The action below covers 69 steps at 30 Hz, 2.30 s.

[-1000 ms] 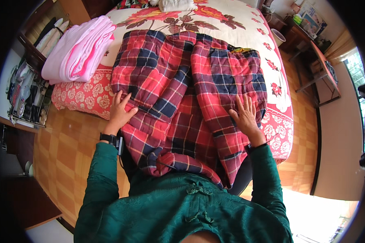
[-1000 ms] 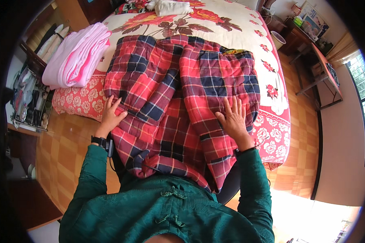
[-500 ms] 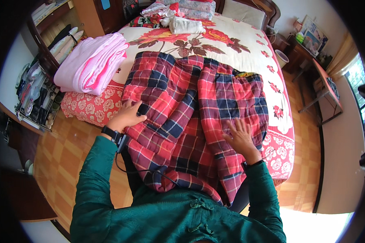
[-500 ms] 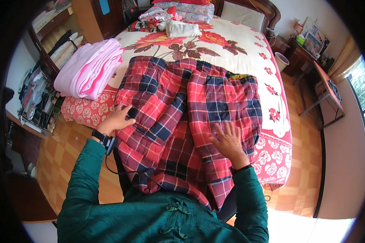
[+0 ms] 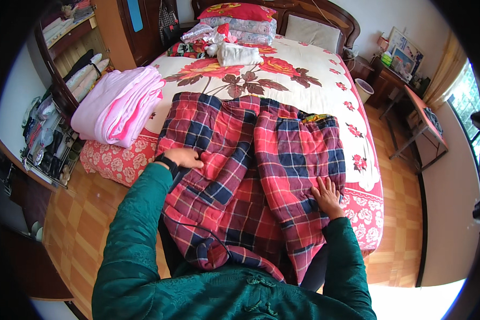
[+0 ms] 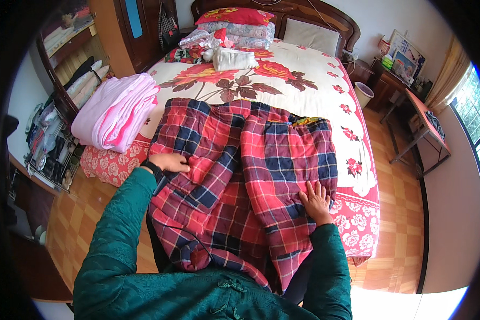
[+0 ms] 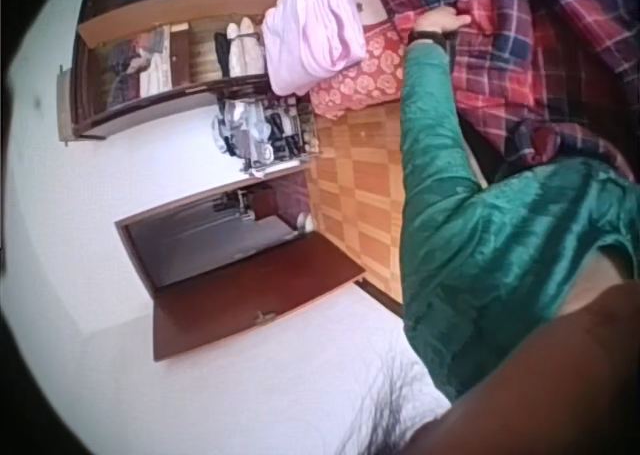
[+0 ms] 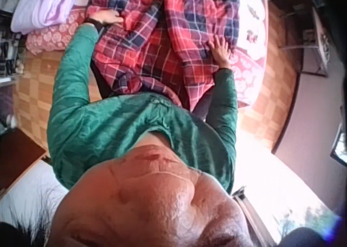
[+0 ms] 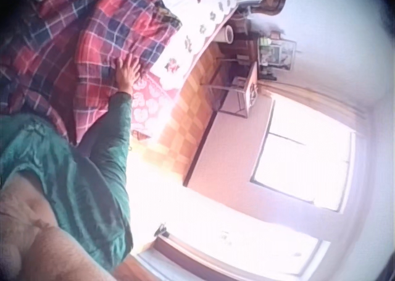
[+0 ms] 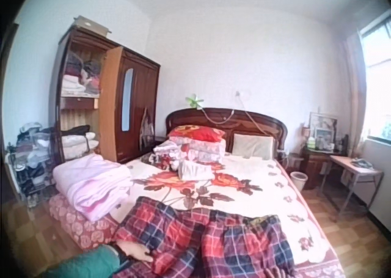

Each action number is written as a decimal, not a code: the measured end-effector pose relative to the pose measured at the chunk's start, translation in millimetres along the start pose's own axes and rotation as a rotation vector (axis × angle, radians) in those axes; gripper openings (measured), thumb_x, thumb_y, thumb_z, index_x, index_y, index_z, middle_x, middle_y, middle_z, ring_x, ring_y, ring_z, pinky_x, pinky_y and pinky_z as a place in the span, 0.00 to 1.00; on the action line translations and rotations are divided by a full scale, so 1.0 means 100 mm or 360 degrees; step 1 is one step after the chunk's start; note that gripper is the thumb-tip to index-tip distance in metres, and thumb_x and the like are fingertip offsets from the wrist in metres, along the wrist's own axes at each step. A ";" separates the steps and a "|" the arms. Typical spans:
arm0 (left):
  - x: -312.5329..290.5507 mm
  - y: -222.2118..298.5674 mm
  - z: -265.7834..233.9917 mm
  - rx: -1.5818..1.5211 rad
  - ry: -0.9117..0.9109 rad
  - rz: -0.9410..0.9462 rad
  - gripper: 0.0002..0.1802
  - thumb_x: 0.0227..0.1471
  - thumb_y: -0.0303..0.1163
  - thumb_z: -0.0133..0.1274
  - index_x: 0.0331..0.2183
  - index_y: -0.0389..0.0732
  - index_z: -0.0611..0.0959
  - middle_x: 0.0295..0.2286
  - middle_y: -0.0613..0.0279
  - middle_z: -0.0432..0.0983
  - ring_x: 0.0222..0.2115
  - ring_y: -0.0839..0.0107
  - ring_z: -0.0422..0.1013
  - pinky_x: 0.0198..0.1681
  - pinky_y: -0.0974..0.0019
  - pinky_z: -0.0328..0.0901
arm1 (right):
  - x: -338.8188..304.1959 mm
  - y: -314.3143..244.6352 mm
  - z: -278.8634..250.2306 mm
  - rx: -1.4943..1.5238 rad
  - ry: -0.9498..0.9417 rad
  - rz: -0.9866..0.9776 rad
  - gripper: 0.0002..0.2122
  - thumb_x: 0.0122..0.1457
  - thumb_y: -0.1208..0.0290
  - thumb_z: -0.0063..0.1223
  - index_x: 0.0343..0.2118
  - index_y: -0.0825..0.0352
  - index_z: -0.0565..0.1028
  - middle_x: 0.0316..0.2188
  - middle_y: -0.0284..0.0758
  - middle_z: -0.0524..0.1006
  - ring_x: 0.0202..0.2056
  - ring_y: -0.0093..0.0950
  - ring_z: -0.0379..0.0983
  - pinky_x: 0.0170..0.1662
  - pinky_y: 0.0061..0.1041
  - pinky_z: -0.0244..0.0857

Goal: The person folds a red and blue plaid blanket on a bed. They smooth and align the edges, fold the sides inward, then fold the blanket in half and again to form a compact rectangular stack.

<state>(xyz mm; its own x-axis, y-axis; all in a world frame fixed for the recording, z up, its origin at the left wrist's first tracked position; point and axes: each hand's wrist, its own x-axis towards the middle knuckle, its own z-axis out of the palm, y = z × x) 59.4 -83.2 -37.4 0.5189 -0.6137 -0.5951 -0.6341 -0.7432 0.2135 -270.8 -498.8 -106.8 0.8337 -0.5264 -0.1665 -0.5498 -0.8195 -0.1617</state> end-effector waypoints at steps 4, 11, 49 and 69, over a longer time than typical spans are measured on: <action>0.24 0.03 -0.41 0.0111 0.0581 -0.0017 0.27 0.46 0.45 0.52 0.44 0.36 0.78 0.38 0.40 0.76 0.40 0.48 0.73 0.44 0.52 0.67 | -0.01 0.05 0.07 -0.0016 -0.0022 -0.0013 0.32 0.61 0.41 0.32 0.65 0.50 0.50 0.66 0.43 0.45 0.66 0.47 0.40 0.63 0.54 0.35; 0.71 0.25 -0.74 0.0140 0.0680 -0.0345 0.45 0.47 0.52 0.54 0.63 0.53 0.54 0.63 0.47 0.42 0.62 0.44 0.44 0.60 0.40 0.49 | 0.04 0.07 0.22 0.0036 0.0022 -0.0031 0.32 0.62 0.43 0.31 0.66 0.54 0.49 0.66 0.45 0.43 0.66 0.48 0.38 0.63 0.53 0.33; 2.54 -0.37 -0.67 -0.0424 0.1260 -0.0765 0.16 0.60 0.34 0.34 0.44 0.41 0.73 0.38 0.46 0.77 0.40 0.49 0.75 0.41 0.49 0.69 | 0.10 -0.03 0.24 -0.0143 -0.0038 0.0011 0.31 0.63 0.47 0.33 0.65 0.58 0.50 0.66 0.48 0.44 0.66 0.48 0.39 0.64 0.48 0.33; 2.32 0.39 -0.74 -0.0280 0.0768 -0.0075 0.26 0.60 0.53 0.29 0.53 0.52 0.70 0.51 0.50 0.67 0.53 0.47 0.62 0.54 0.36 0.52 | 0.11 -0.01 0.28 -0.0122 0.0091 -0.0031 0.32 0.62 0.46 0.35 0.65 0.57 0.51 0.65 0.47 0.46 0.66 0.46 0.39 0.64 0.48 0.33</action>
<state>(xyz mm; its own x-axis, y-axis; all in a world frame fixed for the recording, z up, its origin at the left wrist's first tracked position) 197.7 -274.8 -109.7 0.7764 -0.6006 -0.1911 -0.5189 -0.7812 0.3470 -262.9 -497.4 -135.9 0.8470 -0.5205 -0.1079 -0.5297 -0.8435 -0.0891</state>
